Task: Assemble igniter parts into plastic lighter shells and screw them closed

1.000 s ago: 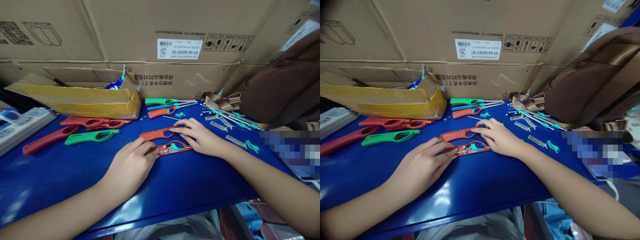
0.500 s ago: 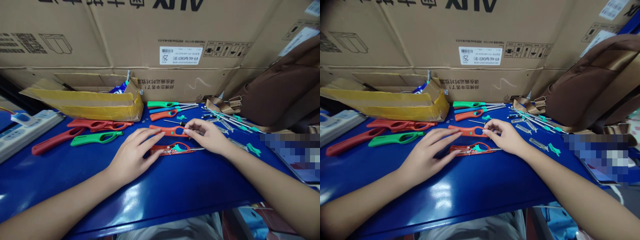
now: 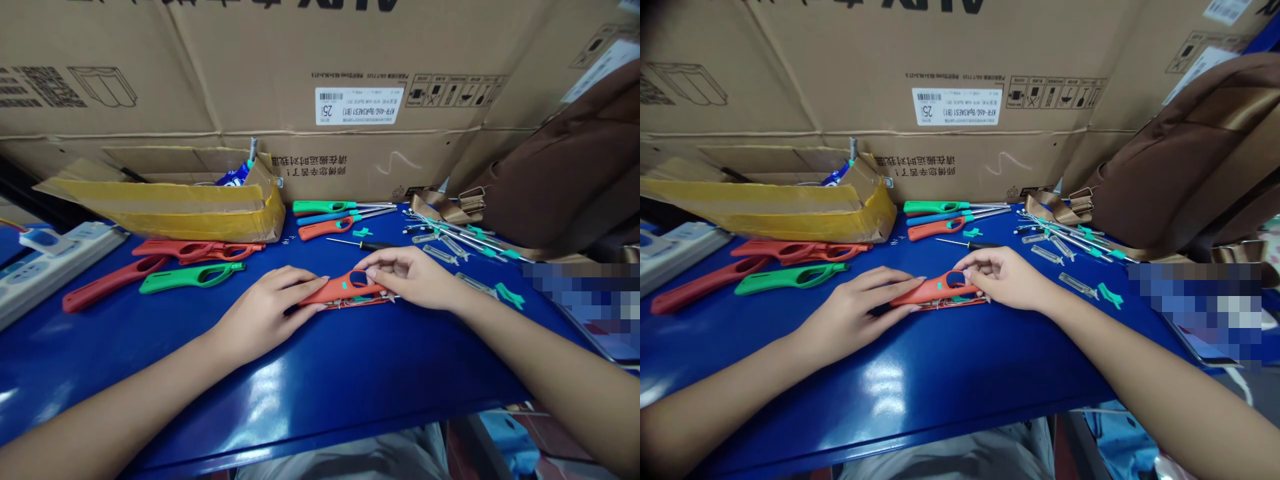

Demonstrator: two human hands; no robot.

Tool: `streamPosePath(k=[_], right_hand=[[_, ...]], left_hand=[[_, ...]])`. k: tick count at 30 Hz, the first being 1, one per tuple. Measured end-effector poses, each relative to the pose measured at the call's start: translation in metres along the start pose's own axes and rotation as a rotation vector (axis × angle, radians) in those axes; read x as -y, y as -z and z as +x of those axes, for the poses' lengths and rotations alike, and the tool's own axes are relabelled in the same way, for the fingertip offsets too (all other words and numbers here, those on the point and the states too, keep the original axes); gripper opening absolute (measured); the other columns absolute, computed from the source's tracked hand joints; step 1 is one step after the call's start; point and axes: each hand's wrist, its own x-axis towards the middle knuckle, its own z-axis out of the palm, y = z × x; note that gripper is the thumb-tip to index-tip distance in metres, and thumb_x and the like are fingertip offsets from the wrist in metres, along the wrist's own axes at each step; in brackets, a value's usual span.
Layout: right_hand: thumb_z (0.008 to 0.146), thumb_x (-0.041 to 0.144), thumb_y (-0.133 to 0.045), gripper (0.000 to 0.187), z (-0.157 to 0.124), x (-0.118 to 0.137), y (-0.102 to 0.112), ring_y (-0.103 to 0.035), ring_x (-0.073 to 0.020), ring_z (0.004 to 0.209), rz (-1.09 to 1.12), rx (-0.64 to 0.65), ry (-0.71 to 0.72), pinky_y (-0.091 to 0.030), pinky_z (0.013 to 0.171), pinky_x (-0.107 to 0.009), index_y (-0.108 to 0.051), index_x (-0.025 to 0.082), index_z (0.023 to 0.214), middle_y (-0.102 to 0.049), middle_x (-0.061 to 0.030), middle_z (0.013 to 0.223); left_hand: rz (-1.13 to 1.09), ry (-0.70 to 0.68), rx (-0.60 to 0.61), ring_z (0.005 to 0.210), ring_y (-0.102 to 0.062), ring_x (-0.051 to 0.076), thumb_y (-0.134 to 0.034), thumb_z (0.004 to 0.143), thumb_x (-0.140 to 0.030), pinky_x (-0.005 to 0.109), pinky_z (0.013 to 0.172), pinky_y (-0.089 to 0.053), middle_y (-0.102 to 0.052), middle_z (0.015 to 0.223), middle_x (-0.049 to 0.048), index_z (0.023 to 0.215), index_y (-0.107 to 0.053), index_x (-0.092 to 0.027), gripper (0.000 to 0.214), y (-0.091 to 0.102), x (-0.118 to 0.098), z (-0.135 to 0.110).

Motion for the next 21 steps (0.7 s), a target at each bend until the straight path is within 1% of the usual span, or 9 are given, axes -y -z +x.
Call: streamPosePath(k=[2, 4, 6, 10, 15, 21], right_hand=[[0.089, 0.039, -0.068, 0.030, -0.0002, -0.0002, -0.0003, -0.061, -0.0139, 0.066, -0.178, 0.000, 0.131, -0.049, 0.061, -0.027, -0.073, 0.017, 0.110, -0.069, -0.0033, 0.082], [0.085, 0.037, -0.075, 0.032, -0.0004, -0.0006, -0.0003, -0.063, -0.0164, 0.079, -0.335, 0.023, 0.269, -0.051, 0.073, -0.030, -0.073, 0.018, 0.111, -0.070, -0.0050, 0.091], [0.084, 0.037, -0.077, 0.034, -0.0008, -0.0016, 0.0001, -0.065, -0.0184, 0.088, -0.410, 0.047, 0.348, -0.050, 0.083, -0.032, -0.073, 0.019, 0.113, -0.070, -0.0064, 0.100], [0.085, 0.039, -0.076, 0.032, -0.0023, -0.0041, 0.0013, -0.064, -0.0193, 0.095, -0.499, 0.040, 0.345, -0.050, 0.085, -0.032, -0.072, 0.022, 0.112, -0.066, -0.0062, 0.106], [0.087, 0.040, -0.073, 0.030, -0.0033, -0.0055, -0.0005, -0.063, -0.0186, 0.097, -0.575, 0.044, 0.333, -0.049, 0.085, -0.031, -0.071, 0.022, 0.111, -0.064, -0.0049, 0.111], [0.088, 0.041, -0.072, 0.028, -0.0028, -0.0052, -0.0048, -0.063, -0.0181, 0.093, -0.597, 0.017, 0.337, -0.050, 0.082, -0.031, -0.069, 0.021, 0.108, -0.064, -0.0046, 0.108]], left_hand=[[-0.050, 0.031, 0.017, 0.101, -0.068, 0.020, -0.066, 0.096, -0.028, 0.034, 0.089, -0.057, -0.074, 0.110, 0.0091, 0.126, -0.069, -0.017, 0.032, -0.0030, 0.0012, 0.0002], [-0.080, 0.057, 0.045, 0.101, -0.068, 0.020, -0.068, 0.095, -0.029, 0.034, 0.089, -0.057, -0.074, 0.109, 0.0087, 0.126, -0.070, -0.018, 0.033, -0.0058, 0.0027, 0.0002], [-0.092, 0.070, 0.074, 0.102, -0.066, 0.021, -0.067, 0.095, -0.030, 0.037, 0.091, -0.057, -0.074, 0.111, 0.0090, 0.127, -0.070, -0.019, 0.033, -0.0079, 0.0042, -0.0001], [-0.106, 0.092, 0.118, 0.104, -0.065, 0.022, -0.066, 0.096, -0.028, 0.039, 0.093, -0.055, -0.072, 0.113, 0.0092, 0.129, -0.068, -0.021, 0.034, -0.0085, 0.0056, -0.0005], [-0.091, 0.101, 0.135, 0.103, -0.063, 0.023, -0.063, 0.097, -0.026, 0.041, 0.094, -0.054, -0.071, 0.114, 0.0101, 0.128, -0.069, -0.018, 0.033, -0.0064, 0.0029, -0.0004], [0.066, 0.158, 0.151, 0.100, -0.064, 0.024, -0.063, 0.097, -0.029, 0.042, 0.089, -0.055, -0.072, 0.112, 0.0088, 0.127, -0.071, -0.022, 0.032, -0.0020, -0.0027, -0.0017]])
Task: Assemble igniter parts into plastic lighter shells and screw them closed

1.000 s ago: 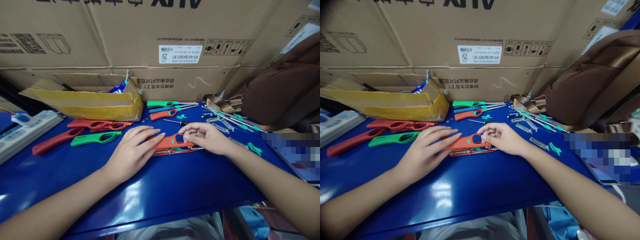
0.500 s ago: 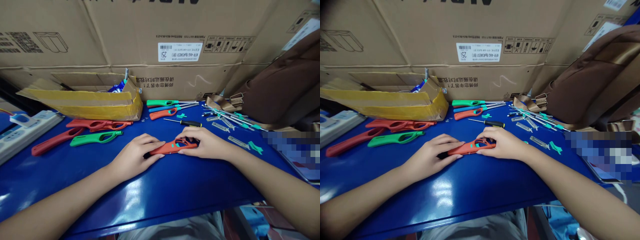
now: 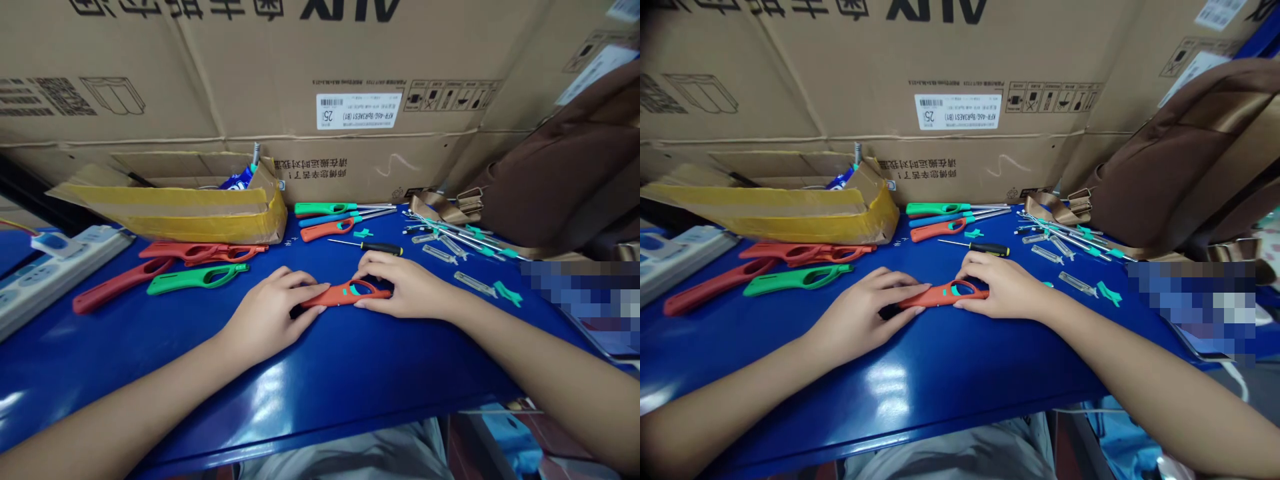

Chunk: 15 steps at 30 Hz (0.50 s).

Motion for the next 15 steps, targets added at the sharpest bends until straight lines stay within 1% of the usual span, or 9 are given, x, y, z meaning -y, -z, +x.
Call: streamPosePath(k=[4, 8, 11, 13, 15], right_hand=[[0.090, 0.041, -0.070, 0.030, -0.0009, 0.0030, -0.0012, -0.064, -0.0199, 0.094, -0.060, 0.013, 0.025, -0.051, 0.081, -0.032, -0.069, 0.021, 0.112, -0.066, -0.0056, 0.106], [0.094, 0.042, -0.065, 0.038, -0.0016, 0.0045, -0.0047, -0.066, -0.0212, 0.089, -0.148, 0.039, 0.031, -0.053, 0.076, -0.033, -0.067, 0.019, 0.124, -0.066, -0.0084, 0.110], [0.097, 0.044, -0.059, 0.042, -0.0022, 0.0038, -0.0050, -0.066, -0.0226, 0.089, -0.175, 0.061, 0.051, -0.054, 0.077, -0.035, -0.066, 0.018, 0.129, -0.065, -0.0103, 0.113], [0.101, 0.043, -0.052, 0.040, -0.0025, 0.0030, -0.0031, -0.067, -0.0222, 0.092, -0.158, 0.083, 0.067, -0.054, 0.080, -0.035, -0.067, 0.019, 0.129, -0.064, -0.0101, 0.115], [0.104, 0.040, -0.047, 0.039, -0.0026, 0.0021, -0.0008, -0.067, -0.0213, 0.094, -0.142, 0.089, 0.080, -0.054, 0.081, -0.034, -0.065, 0.020, 0.132, -0.064, -0.0097, 0.117]], left_hand=[[0.019, -0.019, 0.023, 0.102, -0.067, 0.024, -0.063, 0.096, -0.023, 0.042, 0.092, -0.056, -0.070, 0.115, 0.0095, 0.129, -0.069, -0.020, 0.033, -0.0006, -0.0005, -0.0018], [0.081, -0.018, 0.033, 0.100, -0.067, 0.028, -0.066, 0.093, -0.020, 0.045, 0.091, -0.057, -0.070, 0.114, 0.0118, 0.126, -0.070, -0.015, 0.033, -0.0002, -0.0020, -0.0034], [0.136, -0.032, 0.051, 0.101, -0.066, 0.030, -0.067, 0.091, -0.016, 0.047, 0.090, -0.057, -0.069, 0.114, 0.0140, 0.127, -0.068, -0.011, 0.037, 0.0002, -0.0008, -0.0039], [0.134, -0.051, 0.049, 0.101, -0.065, 0.030, -0.063, 0.094, -0.017, 0.046, 0.089, -0.058, -0.069, 0.114, 0.0140, 0.130, -0.066, -0.011, 0.036, -0.0012, 0.0026, -0.0031], [0.083, -0.065, 0.026, 0.100, -0.066, 0.027, -0.058, 0.099, -0.021, 0.044, 0.088, -0.058, -0.068, 0.113, 0.0129, 0.128, -0.066, -0.013, 0.031, -0.0041, 0.0069, -0.0017]])
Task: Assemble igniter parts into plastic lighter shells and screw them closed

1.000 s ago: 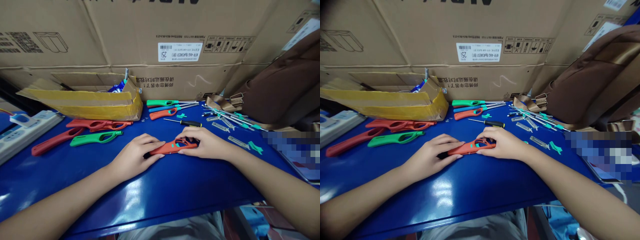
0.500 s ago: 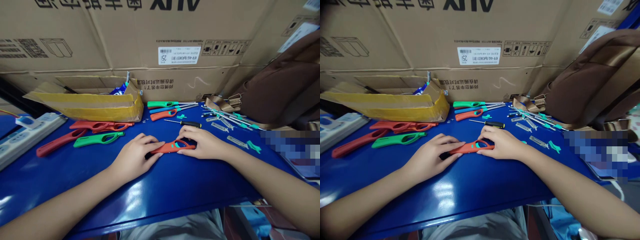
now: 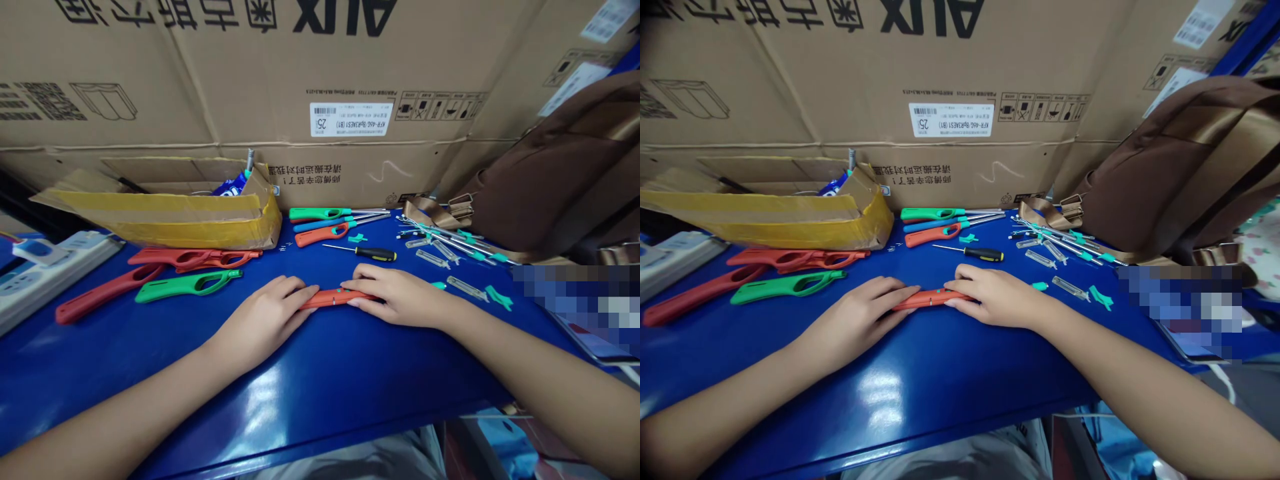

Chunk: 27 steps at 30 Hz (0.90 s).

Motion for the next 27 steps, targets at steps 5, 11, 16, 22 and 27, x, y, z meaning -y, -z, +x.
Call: streamPosePath(k=[5, 11, 16, 22, 27], right_hand=[[0.105, 0.042, -0.047, 0.037, 0.000, -0.001, -0.001, -0.065, -0.0203, 0.087, -0.048, -0.036, 0.070, -0.051, 0.075, -0.031, -0.068, 0.016, 0.121, -0.066, -0.0090, 0.104], [0.107, 0.037, -0.042, 0.037, 0.002, 0.003, -0.006, -0.060, -0.0196, 0.075, -0.138, -0.085, 0.140, -0.045, 0.066, -0.032, -0.069, 0.013, 0.098, -0.063, -0.0062, 0.084], [0.105, 0.037, -0.048, 0.029, 0.003, 0.001, 0.005, -0.064, -0.0200, 0.085, -0.053, -0.068, 0.057, -0.048, 0.074, -0.030, -0.067, 0.015, 0.104, -0.068, -0.0077, 0.097], [0.105, 0.029, -0.047, 0.026, -0.002, 0.000, 0.015, -0.068, -0.0198, 0.084, 0.004, -0.081, 0.015, -0.049, 0.075, -0.030, -0.069, 0.015, 0.106, -0.073, -0.0070, 0.096], [0.100, 0.052, -0.055, 0.046, -0.003, 0.008, 0.013, -0.069, -0.0214, 0.094, -0.033, -0.102, 0.053, -0.050, 0.075, -0.030, -0.063, 0.017, 0.128, -0.072, -0.0091, 0.113]], left_hand=[[-0.139, -0.031, -0.077, 0.097, -0.066, 0.022, -0.056, 0.101, -0.026, 0.036, 0.086, -0.056, -0.069, 0.109, 0.0098, 0.121, -0.067, -0.015, 0.025, -0.006, 0.002, 0.002], [-0.130, -0.066, -0.097, 0.085, -0.064, 0.021, -0.054, 0.101, -0.025, 0.033, 0.077, -0.054, -0.070, 0.096, 0.0084, 0.113, -0.069, -0.013, 0.023, -0.003, -0.003, 0.004], [-0.102, -0.069, -0.132, 0.084, -0.062, 0.021, -0.054, 0.101, -0.027, 0.034, 0.077, -0.051, -0.070, 0.094, 0.0090, 0.109, -0.071, -0.013, 0.023, 0.001, 0.001, 0.007], [-0.514, 0.222, -0.094, 0.077, -0.063, 0.017, -0.058, 0.098, -0.040, 0.027, 0.069, -0.049, -0.071, 0.092, 0.0059, 0.108, -0.072, -0.017, 0.029, 0.003, -0.009, 0.010], [-1.014, 0.608, -0.023, 0.050, -0.051, 0.011, -0.061, 0.092, -0.053, 0.023, 0.049, -0.041, -0.065, 0.067, 0.0008, 0.114, -0.071, -0.013, 0.047, 0.001, -0.021, 0.015]])
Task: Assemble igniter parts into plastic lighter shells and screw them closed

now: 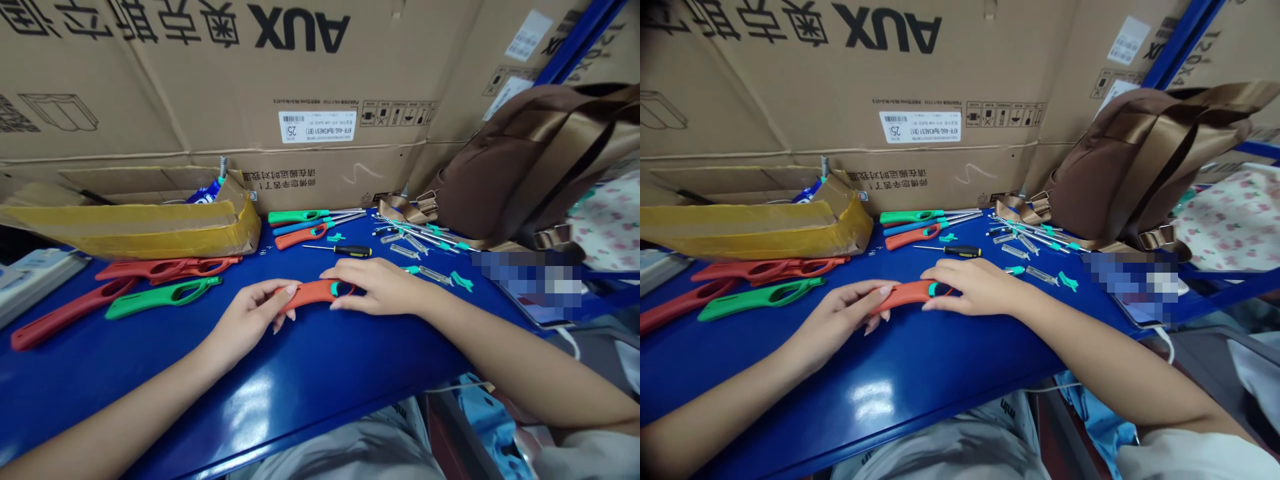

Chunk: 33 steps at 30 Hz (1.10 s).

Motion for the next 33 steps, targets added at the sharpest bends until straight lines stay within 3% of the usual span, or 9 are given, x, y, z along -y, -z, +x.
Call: streamPosePath(k=[3, 5, 8, 10, 16, 21, 27, 33], right_hand=[[0.098, 0.057, -0.055, 0.056, 0.000, 0.003, -0.002, -0.069, -0.0215, 0.091, -0.032, 0.065, 0.046, -0.050, 0.071, -0.030, -0.056, 0.019, 0.140, -0.071, -0.0083, 0.113], [0.103, 0.048, -0.049, 0.046, 0.000, 0.004, -0.002, -0.070, -0.0210, 0.093, -0.019, 0.096, 0.052, -0.050, 0.073, -0.030, -0.057, 0.020, 0.139, -0.072, -0.0071, 0.113], [0.105, 0.044, -0.046, 0.040, 0.000, 0.004, -0.003, -0.070, -0.0209, 0.096, 0.008, 0.083, 0.060, -0.051, 0.077, -0.030, -0.060, 0.020, 0.134, -0.072, -0.0075, 0.115], [0.105, 0.043, -0.046, 0.038, 0.000, 0.004, -0.004, -0.069, -0.0200, 0.095, 0.023, 0.073, 0.076, -0.050, 0.077, -0.029, -0.062, 0.019, 0.131, -0.073, -0.0075, 0.112], [0.106, 0.034, -0.047, 0.029, 0.001, 0.007, -0.011, -0.070, -0.0179, 0.093, 0.089, 0.023, 0.086, -0.049, 0.079, -0.028, -0.068, 0.019, 0.119, -0.074, -0.0060, 0.107], [0.101, 0.041, -0.056, 0.034, 0.000, -0.001, -0.006, -0.071, -0.0199, 0.098, 0.102, 0.005, 0.061, -0.052, 0.084, -0.029, -0.070, 0.018, 0.122, -0.076, -0.0067, 0.111], [0.099, 0.029, -0.056, 0.024, -0.004, -0.007, 0.013, -0.071, -0.0207, 0.082, -0.026, 0.086, -0.032, -0.049, 0.073, -0.030, -0.074, 0.018, 0.109, -0.077, -0.0077, 0.096], [0.102, 0.032, -0.051, 0.027, -0.004, -0.009, 0.008, -0.069, -0.0201, 0.076, -0.091, 0.054, -0.034, -0.044, 0.068, -0.030, -0.074, 0.018, 0.101, -0.076, -0.0073, 0.089]], left_hand=[[-0.040, 0.032, 0.068, 0.048, -0.051, 0.011, -0.055, 0.095, -0.054, 0.024, 0.047, -0.043, -0.066, 0.066, 0.0016, 0.112, -0.072, -0.013, 0.048, -0.002, -0.001, 0.000], [0.136, -0.129, 0.088, 0.057, -0.059, 0.014, -0.050, 0.099, -0.052, 0.026, 0.055, -0.051, -0.070, 0.075, 0.0040, 0.115, -0.072, -0.015, 0.046, 0.001, 0.000, -0.001], [0.507, -0.469, 0.100, 0.084, -0.069, 0.018, -0.057, 0.099, -0.045, 0.029, 0.076, -0.056, -0.074, 0.102, 0.0070, 0.124, -0.068, -0.019, 0.037, 0.006, 0.005, -0.003], [0.649, -0.582, 0.121, 0.095, -0.070, 0.019, -0.057, 0.101, -0.039, 0.028, 0.083, -0.055, -0.073, 0.111, 0.0071, 0.126, -0.065, -0.021, 0.033, 0.009, 0.008, -0.005], [0.729, -0.622, 0.142, 0.095, -0.071, 0.019, -0.049, 0.105, -0.034, 0.027, 0.083, -0.056, -0.073, 0.110, 0.0076, 0.122, -0.064, -0.019, 0.027, 0.008, 0.010, -0.006], [0.745, -0.637, 0.156, 0.101, -0.070, 0.019, -0.051, 0.104, -0.030, 0.029, 0.089, -0.055, -0.072, 0.114, 0.0081, 0.127, -0.062, -0.018, 0.028, 0.016, 0.010, 0.002], [0.759, -0.654, 0.126, 0.104, -0.070, 0.020, -0.050, 0.103, -0.030, 0.030, 0.093, -0.056, -0.073, 0.116, 0.0096, 0.127, -0.063, -0.017, 0.030, 0.031, 0.012, 0.009], [0.727, -0.652, 0.108, 0.101, -0.071, 0.020, -0.049, 0.104, -0.030, 0.029, 0.090, -0.056, -0.074, 0.115, 0.0083, 0.125, -0.065, -0.018, 0.029, 0.033, 0.010, 0.010]])
